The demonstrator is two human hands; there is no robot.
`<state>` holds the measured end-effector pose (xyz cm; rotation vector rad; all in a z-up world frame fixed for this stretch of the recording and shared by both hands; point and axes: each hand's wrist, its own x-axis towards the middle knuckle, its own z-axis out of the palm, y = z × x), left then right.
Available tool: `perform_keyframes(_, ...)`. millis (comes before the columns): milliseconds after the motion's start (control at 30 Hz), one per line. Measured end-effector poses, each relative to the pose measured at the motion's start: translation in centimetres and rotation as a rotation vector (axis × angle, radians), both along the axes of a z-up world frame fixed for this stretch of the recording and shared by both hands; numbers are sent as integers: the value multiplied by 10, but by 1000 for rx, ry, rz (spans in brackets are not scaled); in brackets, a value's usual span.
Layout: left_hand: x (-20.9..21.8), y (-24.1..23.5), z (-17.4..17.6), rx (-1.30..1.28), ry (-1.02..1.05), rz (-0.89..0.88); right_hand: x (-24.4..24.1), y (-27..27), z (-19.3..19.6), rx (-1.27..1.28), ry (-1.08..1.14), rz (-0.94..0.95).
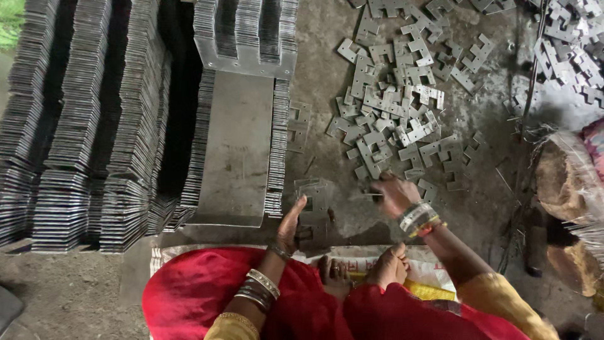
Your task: The person sorts small E-shaped metal parts from a pile on the floor into stacks, handling the parts one at a time and placing them on top of vertical piles.
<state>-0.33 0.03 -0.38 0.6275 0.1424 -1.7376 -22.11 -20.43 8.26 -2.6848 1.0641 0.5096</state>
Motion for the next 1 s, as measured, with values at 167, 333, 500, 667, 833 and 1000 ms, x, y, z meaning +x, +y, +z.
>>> perform_keyframes(167, -5, 12, -36, -235, 228, 29, -9, 27, 21, -370, -600, 475)
perform_keyframes(333, -16, -1, -115, 176, -127, 64, -6, -2, -8, -499, -328, 310)
perform_keyframes(500, -20, 8, -153, 1, -111, 10, -6, -22, -34, -109, -142, -253)
perform_keyframes(667, -25, 12, -184, -549, -202, 142, -22, -26, -57, -221, -279, 4)
perform_keyframes(833, -21, 7, -164, -378, -350, 104, -45, 0, -62, -52, 37, -110)
perform_keyframes(1000, -11, 5, -66, -3, -72, 25, -38, 21, -27, -39, -326, -152)
